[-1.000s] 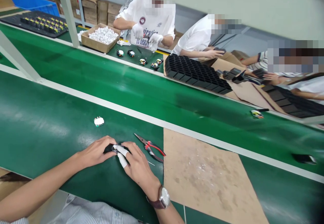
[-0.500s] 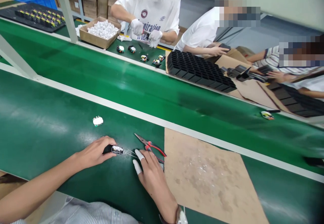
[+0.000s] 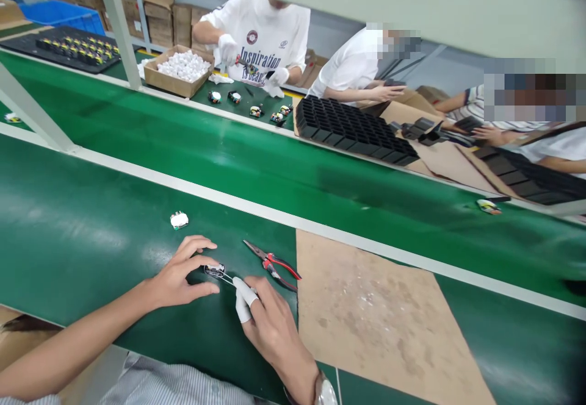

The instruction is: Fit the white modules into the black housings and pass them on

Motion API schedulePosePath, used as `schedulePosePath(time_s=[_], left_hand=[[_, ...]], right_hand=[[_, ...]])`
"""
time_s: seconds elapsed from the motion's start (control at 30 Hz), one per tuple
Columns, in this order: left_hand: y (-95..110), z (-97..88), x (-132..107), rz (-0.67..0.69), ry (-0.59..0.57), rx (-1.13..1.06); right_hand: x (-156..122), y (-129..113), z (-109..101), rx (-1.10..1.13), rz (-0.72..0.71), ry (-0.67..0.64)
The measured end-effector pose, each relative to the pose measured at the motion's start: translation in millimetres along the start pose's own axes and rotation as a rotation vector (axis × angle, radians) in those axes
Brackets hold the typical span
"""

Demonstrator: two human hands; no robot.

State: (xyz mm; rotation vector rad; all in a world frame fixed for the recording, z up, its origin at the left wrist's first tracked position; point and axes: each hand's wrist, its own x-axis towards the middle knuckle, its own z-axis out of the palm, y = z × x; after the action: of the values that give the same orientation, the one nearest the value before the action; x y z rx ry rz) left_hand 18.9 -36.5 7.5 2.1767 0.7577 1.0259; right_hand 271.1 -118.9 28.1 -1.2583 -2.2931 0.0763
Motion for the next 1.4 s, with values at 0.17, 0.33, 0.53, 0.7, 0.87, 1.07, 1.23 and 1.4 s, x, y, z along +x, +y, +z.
schedulePosePath(time_s=[0.17, 0.33, 0.53, 0.7, 0.87, 1.07, 1.23, 1.4], left_hand=[[8, -0.8, 3, -0.040, -0.002, -0.096], [8, -4.3, 6, -0.079, 0.050, -0.183], [2, -13.3, 5, -0.071, 0.122, -0.151], [5, -10.5, 6, 0.036, 0.077, -0.149], [5, -8.6, 8, 0.032, 0.079, -0.134], [-6, -15.2, 6, 0.099, 0.121, 0.103], [-3, -13.6, 5, 0.272, -0.044, 0.391], [3, -10.6, 10, 0.381, -0.107, 0.581]], right_hand=[[6, -6, 0, -0.037, -0.078, 0.049], [6, -8, 0, -0.022, -0.066, 0.058], [9, -12, -3, 0.122, 0.026, 0.098], [10, -16, 0, 0.258, 0.083, 0.072], [7, -16, 2, 0.307, 0.120, 0.058], [-6, 10, 8, 0.129, 0.204, 0.093], [-17, 29, 24, -0.045, 0.192, 0.078], [-22, 33, 34, -0.074, 0.177, 0.066]])
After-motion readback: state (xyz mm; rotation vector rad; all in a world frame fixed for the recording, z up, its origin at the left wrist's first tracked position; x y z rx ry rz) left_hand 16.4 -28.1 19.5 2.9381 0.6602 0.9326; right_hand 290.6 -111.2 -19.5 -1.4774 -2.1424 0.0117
